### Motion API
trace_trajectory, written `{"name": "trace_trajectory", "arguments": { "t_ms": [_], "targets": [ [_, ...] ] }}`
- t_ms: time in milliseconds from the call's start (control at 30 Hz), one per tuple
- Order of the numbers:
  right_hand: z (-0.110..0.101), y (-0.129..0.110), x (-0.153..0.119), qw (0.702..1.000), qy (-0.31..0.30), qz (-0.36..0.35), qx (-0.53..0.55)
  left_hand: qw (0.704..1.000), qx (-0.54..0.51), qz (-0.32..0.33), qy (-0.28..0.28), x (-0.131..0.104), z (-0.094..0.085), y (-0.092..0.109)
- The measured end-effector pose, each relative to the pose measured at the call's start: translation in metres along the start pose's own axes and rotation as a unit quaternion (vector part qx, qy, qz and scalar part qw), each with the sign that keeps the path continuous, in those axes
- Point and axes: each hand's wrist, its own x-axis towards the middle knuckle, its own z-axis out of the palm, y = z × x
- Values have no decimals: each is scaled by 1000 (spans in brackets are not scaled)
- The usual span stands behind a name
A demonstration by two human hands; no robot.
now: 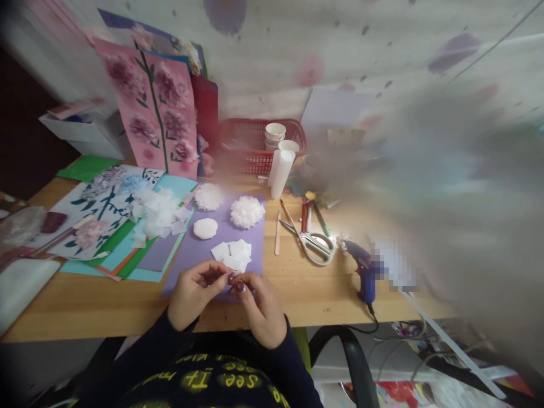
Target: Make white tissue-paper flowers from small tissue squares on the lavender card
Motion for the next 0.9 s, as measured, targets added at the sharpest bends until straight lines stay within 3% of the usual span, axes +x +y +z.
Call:
{"name": "trace_trajectory", "arguments": {
  "t_ms": [200,333,467,600,700,833,900],
  "targets": [
    [4,-3,0,999,13,8,39,999,-21,40,8,-3,0,-3],
    [5,-4,1,998,21,19,50,991,52,120,34,-6,0,-3],
    [5,-3,2,997,38,34,53,967,135,216,25,-6,-1,1],
    [5,-1,1,996,57,52,48,953,154,260,18,-6,-1,5],
    [5,0,1,996,68,49,41,966,123,227,7,-8,0,4],
    [5,1,1,997,59,37,27,994,26,104,-14,-10,3,1],
    [5,1,1,998,54,27,6,998,19,61,5,-9,5,1]
  ]
}}
